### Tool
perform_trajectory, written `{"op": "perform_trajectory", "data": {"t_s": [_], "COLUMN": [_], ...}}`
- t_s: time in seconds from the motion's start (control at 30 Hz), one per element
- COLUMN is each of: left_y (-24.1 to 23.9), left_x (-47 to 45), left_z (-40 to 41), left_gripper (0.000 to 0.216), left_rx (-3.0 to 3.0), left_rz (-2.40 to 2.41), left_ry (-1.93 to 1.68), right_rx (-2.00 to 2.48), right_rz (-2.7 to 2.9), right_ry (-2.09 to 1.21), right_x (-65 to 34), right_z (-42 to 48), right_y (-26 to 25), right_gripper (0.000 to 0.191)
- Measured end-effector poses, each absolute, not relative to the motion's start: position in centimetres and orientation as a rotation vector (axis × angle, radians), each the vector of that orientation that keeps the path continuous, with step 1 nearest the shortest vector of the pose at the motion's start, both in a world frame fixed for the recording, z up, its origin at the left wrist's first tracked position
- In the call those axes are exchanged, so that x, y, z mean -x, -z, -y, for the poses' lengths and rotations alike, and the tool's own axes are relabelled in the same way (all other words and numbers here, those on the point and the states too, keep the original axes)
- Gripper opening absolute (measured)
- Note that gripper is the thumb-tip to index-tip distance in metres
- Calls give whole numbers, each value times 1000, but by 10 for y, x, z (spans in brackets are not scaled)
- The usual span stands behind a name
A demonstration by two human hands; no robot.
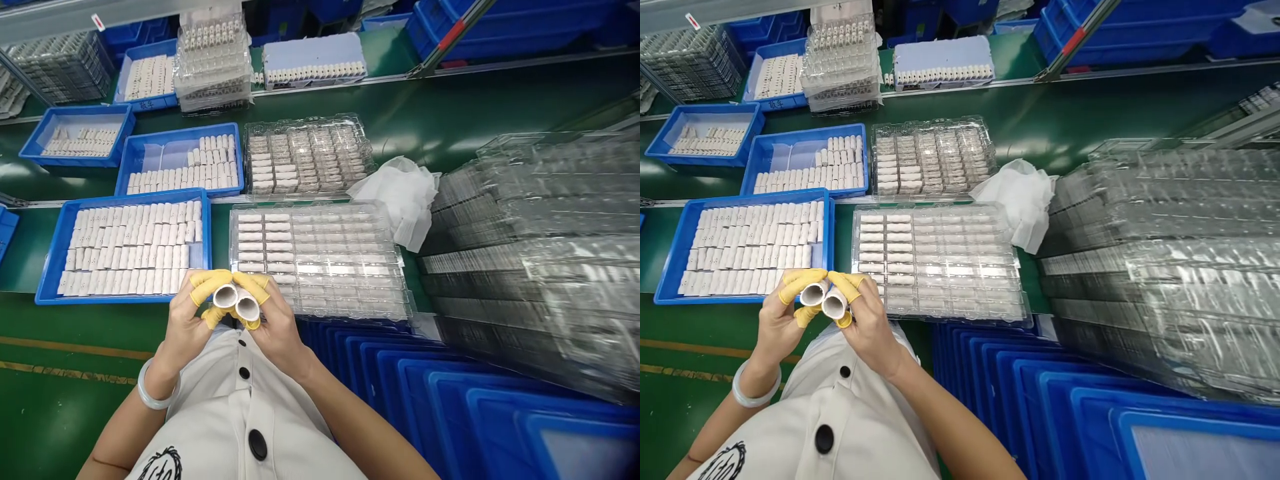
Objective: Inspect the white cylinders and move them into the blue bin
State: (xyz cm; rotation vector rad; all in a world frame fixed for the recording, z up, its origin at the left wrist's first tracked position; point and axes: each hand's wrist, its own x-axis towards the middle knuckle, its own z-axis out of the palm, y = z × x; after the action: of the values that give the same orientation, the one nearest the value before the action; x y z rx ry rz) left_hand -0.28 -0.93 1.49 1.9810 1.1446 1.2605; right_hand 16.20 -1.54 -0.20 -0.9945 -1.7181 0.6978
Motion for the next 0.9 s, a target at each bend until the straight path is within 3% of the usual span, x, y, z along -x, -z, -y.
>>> {"op": "perform_trajectory", "data": {"t_s": [0.5,0.9], "left_y": [-17,-18], "left_x": [-17,-18], "left_z": [14,15], "left_gripper": [49,37], "left_rx": [-1988,-1932], "left_rz": [-1169,-1279], "left_ry": [-1299,-1334], "right_rx": [977,1032], "right_rz": [1714,1737], "right_ry": [-794,-835], "right_x": [-183,-184], "right_z": [18,16], "right_y": [0,-2], "right_gripper": [49,42]}}
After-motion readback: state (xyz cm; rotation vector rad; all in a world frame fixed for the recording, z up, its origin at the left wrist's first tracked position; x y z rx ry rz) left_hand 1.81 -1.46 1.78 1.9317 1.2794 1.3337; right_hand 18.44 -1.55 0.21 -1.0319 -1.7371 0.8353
